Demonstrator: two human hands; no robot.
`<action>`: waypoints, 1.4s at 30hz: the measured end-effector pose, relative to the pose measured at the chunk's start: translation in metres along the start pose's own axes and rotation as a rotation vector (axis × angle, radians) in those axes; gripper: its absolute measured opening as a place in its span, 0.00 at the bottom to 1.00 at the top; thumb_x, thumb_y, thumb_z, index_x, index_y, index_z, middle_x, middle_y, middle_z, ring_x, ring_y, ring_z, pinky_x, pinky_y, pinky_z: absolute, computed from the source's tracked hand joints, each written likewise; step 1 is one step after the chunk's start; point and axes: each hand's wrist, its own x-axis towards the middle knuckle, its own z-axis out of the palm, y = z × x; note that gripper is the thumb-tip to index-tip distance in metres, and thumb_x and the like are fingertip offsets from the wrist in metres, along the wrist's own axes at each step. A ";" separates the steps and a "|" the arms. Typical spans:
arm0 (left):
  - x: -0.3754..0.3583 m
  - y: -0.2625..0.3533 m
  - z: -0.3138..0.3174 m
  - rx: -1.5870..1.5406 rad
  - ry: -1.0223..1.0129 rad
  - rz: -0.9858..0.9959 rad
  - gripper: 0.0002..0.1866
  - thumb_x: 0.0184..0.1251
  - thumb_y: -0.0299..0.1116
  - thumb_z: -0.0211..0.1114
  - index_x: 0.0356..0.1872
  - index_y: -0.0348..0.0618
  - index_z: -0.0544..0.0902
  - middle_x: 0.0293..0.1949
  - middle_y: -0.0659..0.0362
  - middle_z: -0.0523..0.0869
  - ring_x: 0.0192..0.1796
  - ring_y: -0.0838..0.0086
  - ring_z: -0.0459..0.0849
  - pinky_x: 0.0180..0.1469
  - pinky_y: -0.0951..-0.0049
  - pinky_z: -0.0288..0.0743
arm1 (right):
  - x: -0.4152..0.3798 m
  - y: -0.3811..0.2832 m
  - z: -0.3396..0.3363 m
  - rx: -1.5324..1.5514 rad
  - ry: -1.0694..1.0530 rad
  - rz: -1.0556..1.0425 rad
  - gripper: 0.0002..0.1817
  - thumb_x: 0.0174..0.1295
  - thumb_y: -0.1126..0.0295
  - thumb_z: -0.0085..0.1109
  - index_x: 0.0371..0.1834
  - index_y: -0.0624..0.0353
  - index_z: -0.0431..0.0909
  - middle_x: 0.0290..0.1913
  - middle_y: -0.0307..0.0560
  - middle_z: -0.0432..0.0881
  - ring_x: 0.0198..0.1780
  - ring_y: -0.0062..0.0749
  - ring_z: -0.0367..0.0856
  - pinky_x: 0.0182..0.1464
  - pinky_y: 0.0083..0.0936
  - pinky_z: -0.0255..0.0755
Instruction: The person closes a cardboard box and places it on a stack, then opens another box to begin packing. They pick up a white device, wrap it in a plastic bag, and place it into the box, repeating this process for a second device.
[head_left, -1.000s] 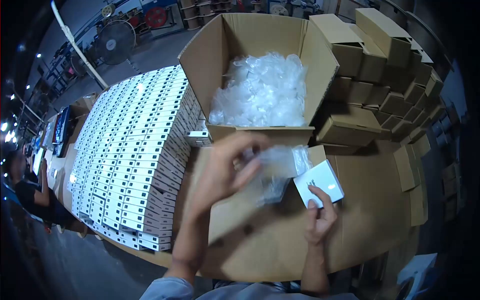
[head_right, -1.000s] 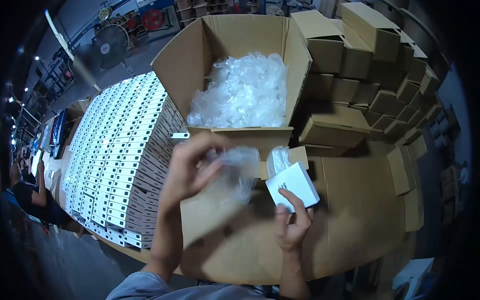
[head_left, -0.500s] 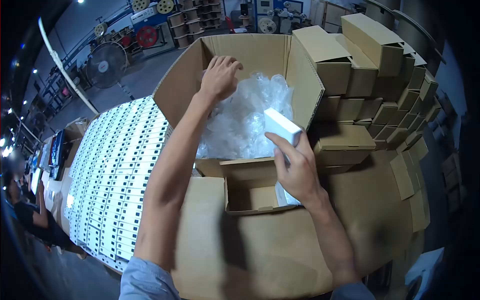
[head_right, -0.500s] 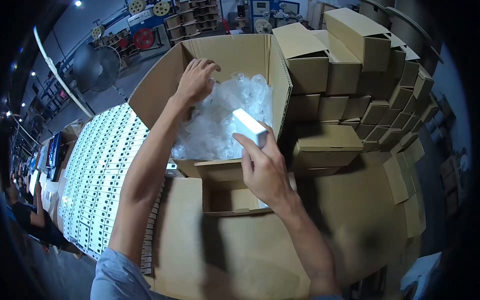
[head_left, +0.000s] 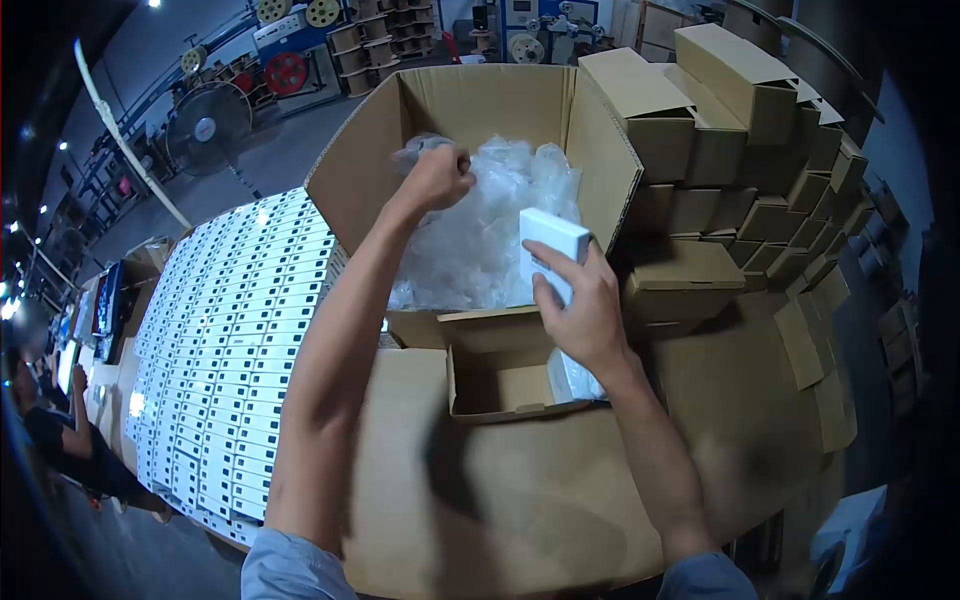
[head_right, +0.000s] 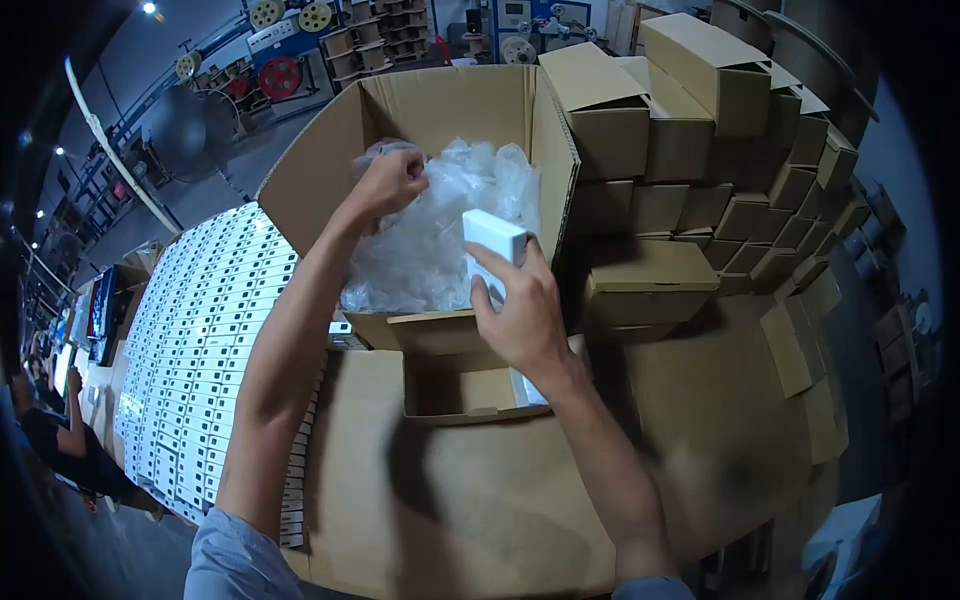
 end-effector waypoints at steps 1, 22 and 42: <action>-0.004 0.006 -0.010 -0.058 0.049 -0.031 0.09 0.58 0.29 0.68 0.32 0.31 0.83 0.32 0.40 0.88 0.37 0.49 0.89 0.46 0.56 0.80 | 0.007 0.005 0.003 -0.030 -0.021 0.065 0.23 0.61 0.72 0.69 0.61 0.60 0.84 0.53 0.69 0.79 0.56 0.62 0.81 0.60 0.44 0.76; -0.246 0.148 -0.017 -0.938 0.542 -0.358 0.13 0.77 0.36 0.69 0.48 0.33 0.82 0.36 0.61 0.88 0.36 0.85 0.81 0.35 0.78 0.75 | -0.048 -0.108 -0.009 0.356 -0.042 0.324 0.12 0.68 0.67 0.68 0.39 0.68 0.89 0.47 0.61 0.83 0.48 0.48 0.85 0.53 0.37 0.77; -0.462 0.202 -0.027 -0.465 -0.055 -0.047 0.15 0.65 0.27 0.75 0.51 0.38 0.83 0.48 0.55 0.86 0.46 0.72 0.84 0.46 0.73 0.77 | -0.235 -0.157 -0.058 0.241 -0.544 0.168 0.07 0.64 0.71 0.70 0.39 0.64 0.86 0.44 0.64 0.76 0.41 0.58 0.79 0.46 0.44 0.74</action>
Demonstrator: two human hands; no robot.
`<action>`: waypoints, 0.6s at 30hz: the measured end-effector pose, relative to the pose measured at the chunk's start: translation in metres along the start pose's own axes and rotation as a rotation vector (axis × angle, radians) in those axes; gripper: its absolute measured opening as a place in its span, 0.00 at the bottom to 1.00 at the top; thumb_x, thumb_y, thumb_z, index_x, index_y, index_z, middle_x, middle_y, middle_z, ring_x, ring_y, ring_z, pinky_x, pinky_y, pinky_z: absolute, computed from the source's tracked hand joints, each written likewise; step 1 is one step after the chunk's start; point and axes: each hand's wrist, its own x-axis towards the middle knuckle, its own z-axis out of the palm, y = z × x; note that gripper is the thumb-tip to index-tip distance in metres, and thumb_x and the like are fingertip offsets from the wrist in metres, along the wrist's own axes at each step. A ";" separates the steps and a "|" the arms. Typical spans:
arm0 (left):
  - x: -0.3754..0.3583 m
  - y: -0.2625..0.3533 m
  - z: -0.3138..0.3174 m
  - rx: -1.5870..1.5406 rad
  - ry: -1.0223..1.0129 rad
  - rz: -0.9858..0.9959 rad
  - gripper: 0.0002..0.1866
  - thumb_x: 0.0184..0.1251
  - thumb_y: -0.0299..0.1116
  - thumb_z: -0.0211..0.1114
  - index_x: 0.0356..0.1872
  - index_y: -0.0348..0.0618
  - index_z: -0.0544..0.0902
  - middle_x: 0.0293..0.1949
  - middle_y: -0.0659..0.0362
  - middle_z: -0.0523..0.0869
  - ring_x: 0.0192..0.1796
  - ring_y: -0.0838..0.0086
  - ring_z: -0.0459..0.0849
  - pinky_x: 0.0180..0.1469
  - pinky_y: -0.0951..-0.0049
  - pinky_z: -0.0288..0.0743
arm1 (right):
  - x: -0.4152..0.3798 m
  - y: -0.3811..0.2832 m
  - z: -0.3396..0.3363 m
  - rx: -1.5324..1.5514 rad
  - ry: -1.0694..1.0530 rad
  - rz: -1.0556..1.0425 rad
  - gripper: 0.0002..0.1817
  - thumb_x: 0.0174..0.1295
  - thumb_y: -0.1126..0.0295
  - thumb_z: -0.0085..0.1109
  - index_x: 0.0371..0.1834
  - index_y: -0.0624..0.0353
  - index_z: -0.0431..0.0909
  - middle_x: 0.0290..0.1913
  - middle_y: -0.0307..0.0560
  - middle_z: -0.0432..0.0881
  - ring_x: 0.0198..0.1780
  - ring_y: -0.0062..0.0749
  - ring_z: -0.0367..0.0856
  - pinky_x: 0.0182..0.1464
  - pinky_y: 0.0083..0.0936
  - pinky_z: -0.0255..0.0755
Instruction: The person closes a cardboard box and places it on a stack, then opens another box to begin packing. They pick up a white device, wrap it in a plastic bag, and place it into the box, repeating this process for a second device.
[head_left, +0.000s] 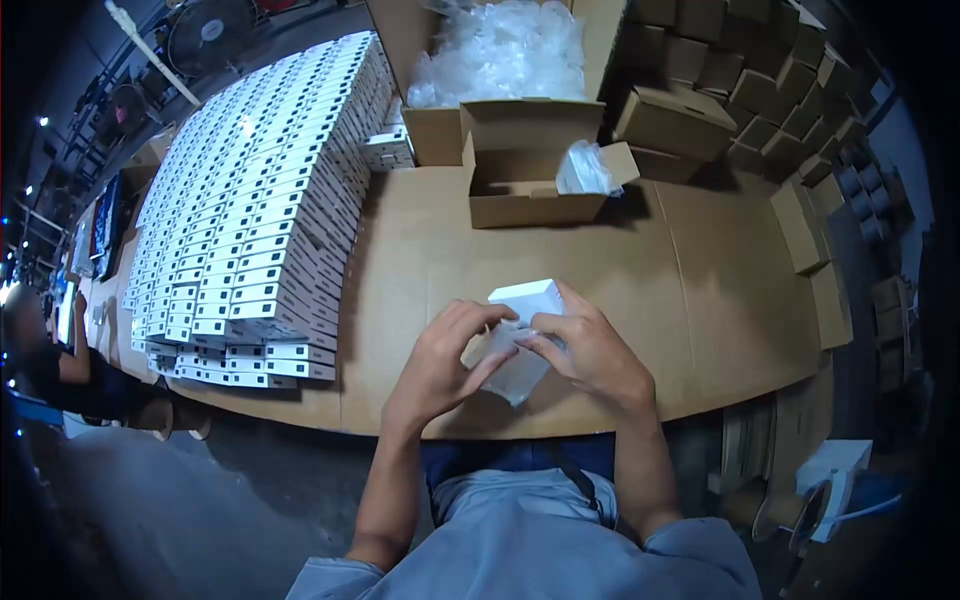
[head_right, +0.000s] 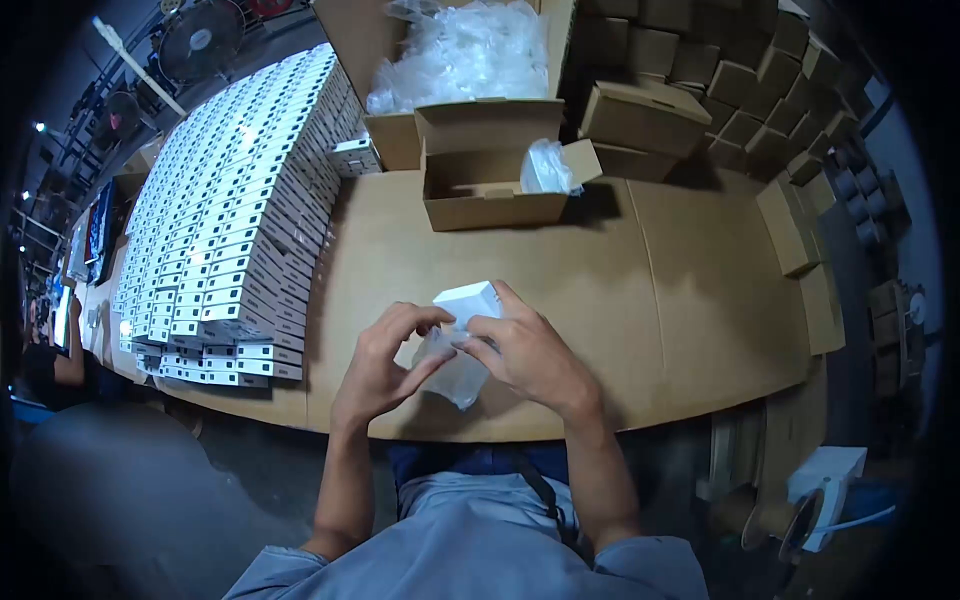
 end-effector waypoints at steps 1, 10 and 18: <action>-0.007 -0.008 0.005 -0.103 -0.044 -0.072 0.14 0.66 0.26 0.74 0.50 0.38 0.84 0.48 0.55 0.86 0.46 0.74 0.84 0.46 0.75 0.77 | -0.001 -0.001 -0.002 0.027 -0.015 0.017 0.09 0.62 0.70 0.72 0.39 0.64 0.87 0.44 0.65 0.77 0.41 0.56 0.79 0.46 0.42 0.75; -0.026 -0.017 0.054 -0.719 0.435 -0.439 0.09 0.77 0.24 0.66 0.43 0.42 0.71 0.30 0.68 0.76 0.28 0.88 0.73 0.28 0.83 0.66 | -0.038 0.029 0.024 0.435 0.410 0.382 0.11 0.66 0.66 0.74 0.38 0.65 0.88 0.42 0.45 0.82 0.48 0.32 0.81 0.52 0.31 0.74; -0.017 -0.058 0.051 -0.584 0.603 -0.449 0.11 0.76 0.24 0.67 0.40 0.44 0.71 0.30 0.68 0.74 0.29 0.89 0.71 0.29 0.84 0.65 | -0.056 0.028 0.069 0.443 0.202 0.508 0.11 0.66 0.67 0.73 0.36 0.66 0.86 0.41 0.46 0.80 0.41 0.28 0.76 0.44 0.26 0.70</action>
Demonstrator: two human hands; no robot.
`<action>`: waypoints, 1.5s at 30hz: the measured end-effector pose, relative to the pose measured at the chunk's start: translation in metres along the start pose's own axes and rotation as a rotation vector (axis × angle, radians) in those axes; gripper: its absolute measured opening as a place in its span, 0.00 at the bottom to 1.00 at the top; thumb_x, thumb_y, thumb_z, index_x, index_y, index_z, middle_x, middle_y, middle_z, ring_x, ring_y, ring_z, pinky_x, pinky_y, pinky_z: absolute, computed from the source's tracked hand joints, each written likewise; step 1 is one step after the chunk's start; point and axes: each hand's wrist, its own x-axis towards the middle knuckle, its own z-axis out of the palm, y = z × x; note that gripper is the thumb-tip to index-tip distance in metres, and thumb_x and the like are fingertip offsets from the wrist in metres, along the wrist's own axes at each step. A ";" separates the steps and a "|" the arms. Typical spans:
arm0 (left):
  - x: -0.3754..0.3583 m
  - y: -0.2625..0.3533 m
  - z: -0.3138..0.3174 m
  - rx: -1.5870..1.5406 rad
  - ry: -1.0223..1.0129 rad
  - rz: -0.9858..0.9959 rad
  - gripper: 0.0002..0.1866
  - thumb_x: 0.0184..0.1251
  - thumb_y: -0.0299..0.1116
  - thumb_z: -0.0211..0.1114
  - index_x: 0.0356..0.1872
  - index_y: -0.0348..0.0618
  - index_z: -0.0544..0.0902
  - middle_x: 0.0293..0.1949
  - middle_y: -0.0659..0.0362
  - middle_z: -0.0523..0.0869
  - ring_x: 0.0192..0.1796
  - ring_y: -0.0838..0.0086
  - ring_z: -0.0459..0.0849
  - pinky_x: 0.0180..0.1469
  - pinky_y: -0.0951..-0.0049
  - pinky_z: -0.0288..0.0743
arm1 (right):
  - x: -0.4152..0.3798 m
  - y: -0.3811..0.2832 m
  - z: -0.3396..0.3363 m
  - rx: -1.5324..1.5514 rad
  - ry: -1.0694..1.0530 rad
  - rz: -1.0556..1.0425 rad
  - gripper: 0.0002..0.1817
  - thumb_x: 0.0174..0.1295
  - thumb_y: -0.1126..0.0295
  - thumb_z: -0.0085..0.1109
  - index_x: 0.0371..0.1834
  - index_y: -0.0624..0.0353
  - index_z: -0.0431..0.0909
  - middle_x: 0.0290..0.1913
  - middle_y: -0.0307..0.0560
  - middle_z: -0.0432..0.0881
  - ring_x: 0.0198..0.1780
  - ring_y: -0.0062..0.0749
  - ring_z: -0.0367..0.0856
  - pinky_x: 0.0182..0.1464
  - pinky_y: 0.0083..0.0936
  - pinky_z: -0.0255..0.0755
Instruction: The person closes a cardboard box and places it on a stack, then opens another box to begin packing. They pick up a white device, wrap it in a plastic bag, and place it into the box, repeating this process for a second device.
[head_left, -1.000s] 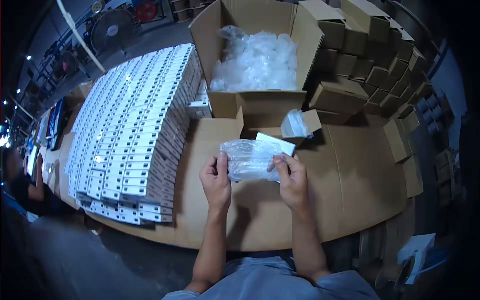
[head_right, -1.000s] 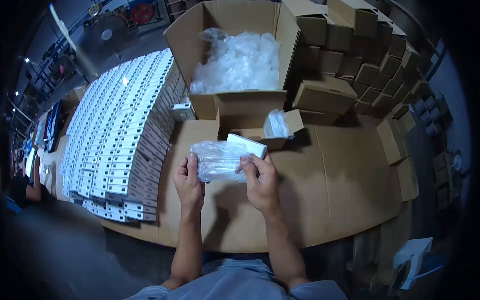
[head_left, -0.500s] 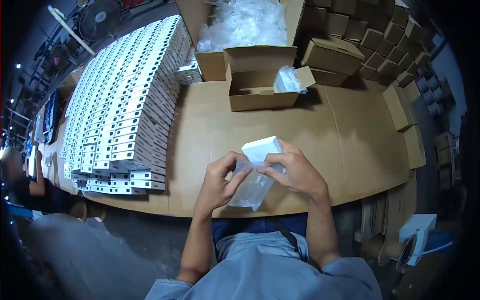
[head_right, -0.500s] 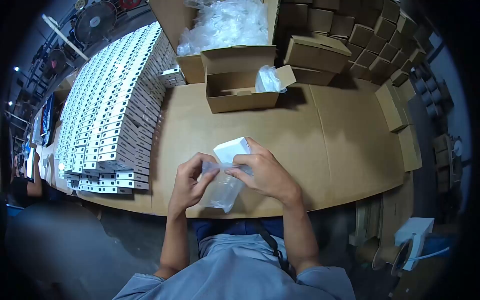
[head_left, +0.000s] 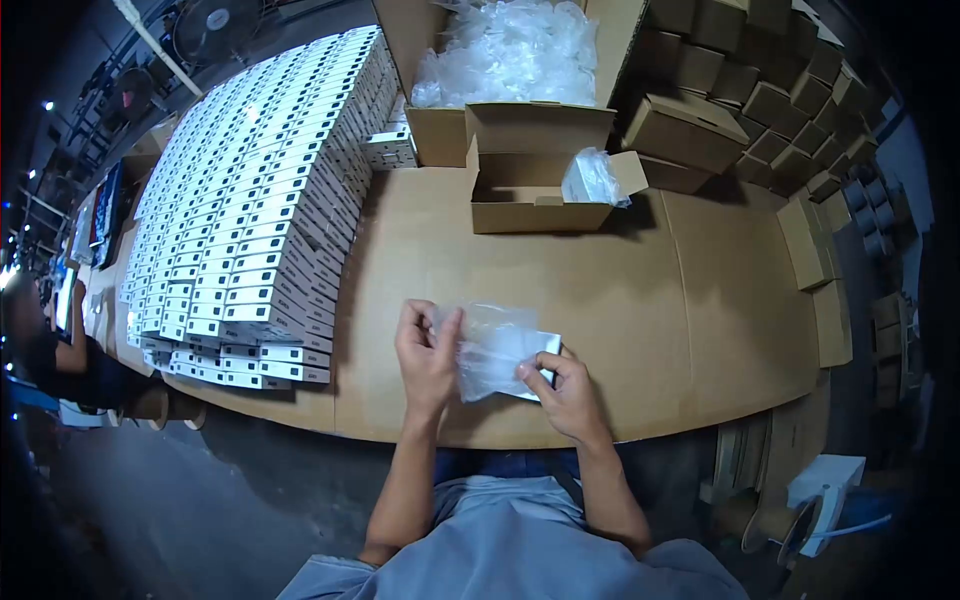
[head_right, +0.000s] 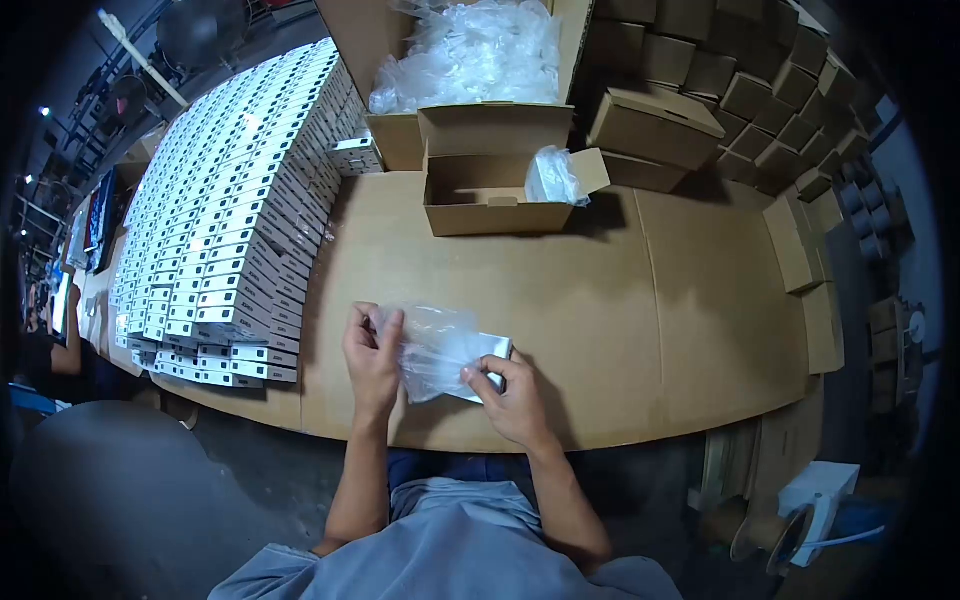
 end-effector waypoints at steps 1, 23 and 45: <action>0.004 0.005 0.001 -0.209 0.054 -0.053 0.11 0.75 0.24 0.68 0.42 0.43 0.72 0.33 0.67 0.73 0.31 0.87 0.70 0.32 0.84 0.64 | 0.000 -0.006 -0.001 0.004 -0.011 0.023 0.10 0.68 0.69 0.72 0.36 0.67 0.86 0.43 0.46 0.80 0.44 0.29 0.77 0.47 0.25 0.71; 0.018 0.044 0.013 0.731 -0.333 0.513 0.09 0.65 0.22 0.71 0.43 0.40 0.81 0.40 0.56 0.87 0.48 0.62 0.85 0.51 0.63 0.75 | 0.007 -0.020 -0.009 -0.217 0.139 -0.106 0.12 0.63 0.66 0.74 0.36 0.66 0.85 0.45 0.55 0.81 0.46 0.48 0.83 0.48 0.36 0.75; -0.011 0.023 0.021 0.111 -0.376 -0.066 0.27 0.54 0.29 0.86 0.54 0.33 0.82 0.45 0.56 0.90 0.48 0.73 0.88 0.54 0.69 0.83 | -0.001 -0.006 -0.023 0.005 0.172 -0.278 0.14 0.65 0.74 0.70 0.51 0.67 0.84 0.41 0.46 0.81 0.50 0.35 0.81 0.53 0.30 0.75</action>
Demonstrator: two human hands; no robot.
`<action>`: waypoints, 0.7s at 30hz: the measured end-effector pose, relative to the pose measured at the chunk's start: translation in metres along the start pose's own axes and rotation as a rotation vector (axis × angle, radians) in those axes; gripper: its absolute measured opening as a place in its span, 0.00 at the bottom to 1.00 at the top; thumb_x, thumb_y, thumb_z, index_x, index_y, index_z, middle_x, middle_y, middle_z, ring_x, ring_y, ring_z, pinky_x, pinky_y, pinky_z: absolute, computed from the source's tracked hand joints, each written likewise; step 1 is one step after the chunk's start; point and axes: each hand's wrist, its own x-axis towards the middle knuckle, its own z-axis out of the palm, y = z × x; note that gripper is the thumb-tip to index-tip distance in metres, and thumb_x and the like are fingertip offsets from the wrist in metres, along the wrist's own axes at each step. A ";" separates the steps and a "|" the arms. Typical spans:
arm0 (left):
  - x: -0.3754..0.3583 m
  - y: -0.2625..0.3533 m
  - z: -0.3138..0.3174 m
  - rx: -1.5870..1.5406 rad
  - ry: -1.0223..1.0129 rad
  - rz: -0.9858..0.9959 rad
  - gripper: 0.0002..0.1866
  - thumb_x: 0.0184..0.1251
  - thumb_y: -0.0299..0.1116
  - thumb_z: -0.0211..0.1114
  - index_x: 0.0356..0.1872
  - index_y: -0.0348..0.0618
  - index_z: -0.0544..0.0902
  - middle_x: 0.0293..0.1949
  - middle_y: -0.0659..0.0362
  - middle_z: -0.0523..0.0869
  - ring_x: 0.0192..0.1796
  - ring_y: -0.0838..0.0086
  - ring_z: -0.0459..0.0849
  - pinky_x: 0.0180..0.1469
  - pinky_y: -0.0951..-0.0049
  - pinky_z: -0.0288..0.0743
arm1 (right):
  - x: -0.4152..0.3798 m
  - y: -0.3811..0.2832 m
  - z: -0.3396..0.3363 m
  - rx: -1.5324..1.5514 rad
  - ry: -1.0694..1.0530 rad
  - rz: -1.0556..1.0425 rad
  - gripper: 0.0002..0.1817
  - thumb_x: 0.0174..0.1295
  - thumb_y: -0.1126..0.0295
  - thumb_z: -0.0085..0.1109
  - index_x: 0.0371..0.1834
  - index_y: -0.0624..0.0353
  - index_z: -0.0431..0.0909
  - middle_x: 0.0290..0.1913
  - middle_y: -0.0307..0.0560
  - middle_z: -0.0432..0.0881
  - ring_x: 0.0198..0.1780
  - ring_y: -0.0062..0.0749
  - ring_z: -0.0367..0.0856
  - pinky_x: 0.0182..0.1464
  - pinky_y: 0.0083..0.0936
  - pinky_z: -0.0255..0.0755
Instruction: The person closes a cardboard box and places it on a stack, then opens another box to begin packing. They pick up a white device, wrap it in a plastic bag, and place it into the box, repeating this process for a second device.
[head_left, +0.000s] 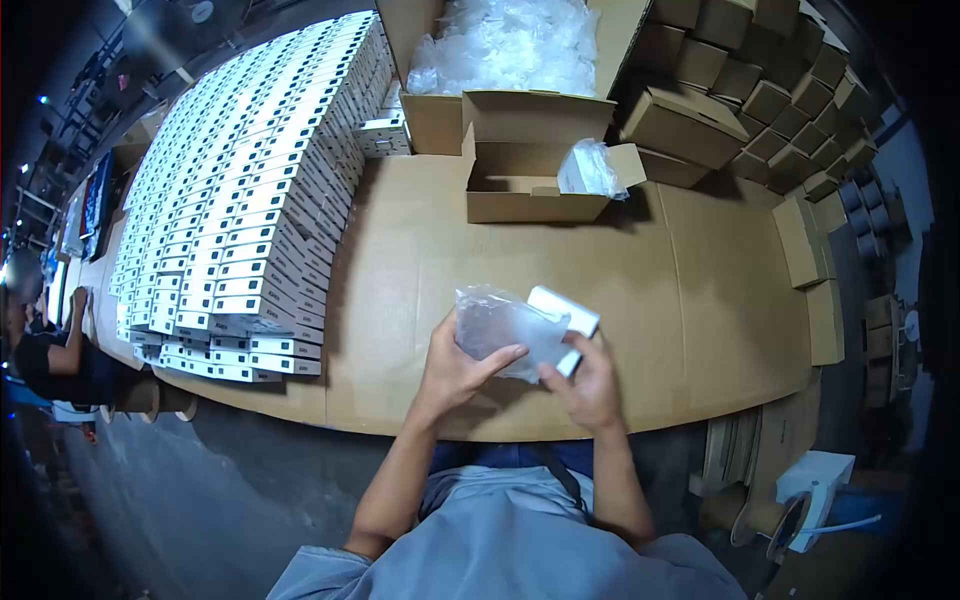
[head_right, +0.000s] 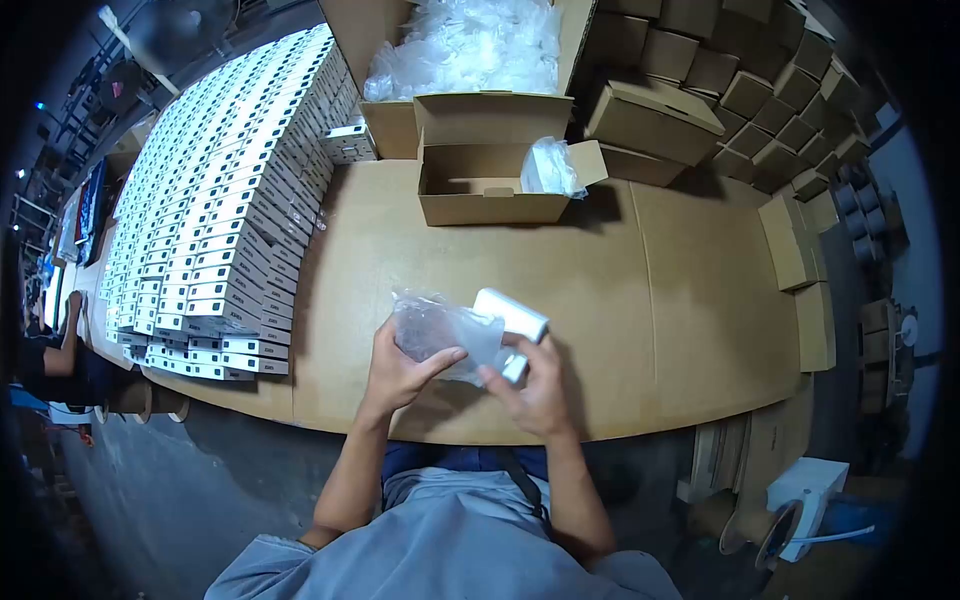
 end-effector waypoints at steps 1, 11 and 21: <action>-0.001 0.001 -0.002 -0.004 -0.009 -0.005 0.28 0.54 0.29 0.86 0.54 0.33 0.82 0.45 0.56 0.90 0.48 0.73 0.88 0.54 0.69 0.83 | 0.002 0.000 -0.011 0.132 0.015 0.008 0.18 0.67 0.77 0.65 0.60 0.67 0.81 0.48 0.44 0.82 0.55 0.31 0.80 0.57 0.27 0.74; -0.008 0.001 0.001 0.047 -0.104 0.013 0.29 0.52 0.31 0.87 0.54 0.34 0.82 0.45 0.57 0.90 0.48 0.74 0.88 0.54 0.70 0.83 | 0.068 -0.061 -0.018 0.377 0.243 -0.106 0.35 0.67 0.86 0.64 0.74 0.60 0.58 0.59 0.53 0.78 0.57 0.28 0.81 0.59 0.24 0.78; -0.008 0.005 0.000 0.056 -0.115 0.030 0.29 0.51 0.33 0.88 0.51 0.35 0.82 0.43 0.59 0.88 0.46 0.77 0.87 0.51 0.71 0.82 | 0.070 -0.059 0.002 0.414 0.102 -0.033 0.30 0.64 0.85 0.69 0.62 0.61 0.60 0.54 0.49 0.73 0.58 0.31 0.82 0.58 0.25 0.83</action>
